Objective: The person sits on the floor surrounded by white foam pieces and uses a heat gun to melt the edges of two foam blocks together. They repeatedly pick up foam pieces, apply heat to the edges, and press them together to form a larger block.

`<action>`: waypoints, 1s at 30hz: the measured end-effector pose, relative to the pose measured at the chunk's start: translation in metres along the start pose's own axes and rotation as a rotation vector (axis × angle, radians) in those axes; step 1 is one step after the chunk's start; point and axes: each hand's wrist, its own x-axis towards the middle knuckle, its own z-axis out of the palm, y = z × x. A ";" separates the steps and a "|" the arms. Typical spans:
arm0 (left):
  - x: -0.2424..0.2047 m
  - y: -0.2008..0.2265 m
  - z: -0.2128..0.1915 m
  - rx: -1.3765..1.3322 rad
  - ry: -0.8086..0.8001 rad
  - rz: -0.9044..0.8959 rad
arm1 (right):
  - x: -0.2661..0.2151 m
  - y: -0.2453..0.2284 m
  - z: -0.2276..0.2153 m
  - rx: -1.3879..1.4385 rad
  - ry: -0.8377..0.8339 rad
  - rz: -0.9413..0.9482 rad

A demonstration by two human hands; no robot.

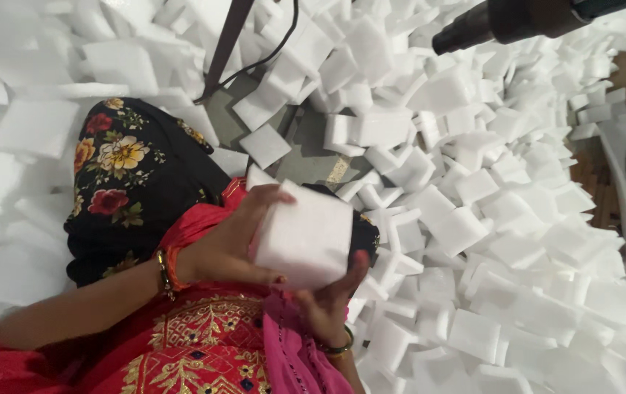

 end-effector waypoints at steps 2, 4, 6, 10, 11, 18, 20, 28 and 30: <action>-0.002 -0.003 -0.003 0.203 -0.001 0.094 | 0.001 0.001 -0.016 -0.096 -0.008 -0.035; -0.002 -0.008 -0.003 0.239 -0.036 0.184 | 0.002 -0.001 -0.032 -0.467 -0.061 -0.078; -0.003 -0.012 -0.005 0.186 -0.049 0.204 | -0.002 0.001 -0.034 -0.302 -0.042 0.028; -0.005 -0.015 -0.008 0.168 -0.076 0.192 | 0.005 -0.004 -0.031 -0.173 -0.064 0.062; -0.005 -0.017 -0.007 0.176 -0.079 0.168 | 0.007 -0.007 -0.030 -0.129 -0.063 0.127; -0.004 -0.029 0.002 0.239 -0.029 0.194 | 0.021 -0.015 -0.034 -0.044 -0.134 0.245; -0.004 -0.025 0.002 0.262 -0.017 0.217 | 0.020 -0.010 -0.039 0.002 -0.126 0.227; 0.009 -0.019 -0.025 0.550 0.131 0.266 | 0.016 0.027 -0.118 -0.061 -0.071 0.421; 0.000 -0.032 -0.063 0.672 0.310 0.172 | 0.014 0.026 -0.208 -0.321 0.052 0.455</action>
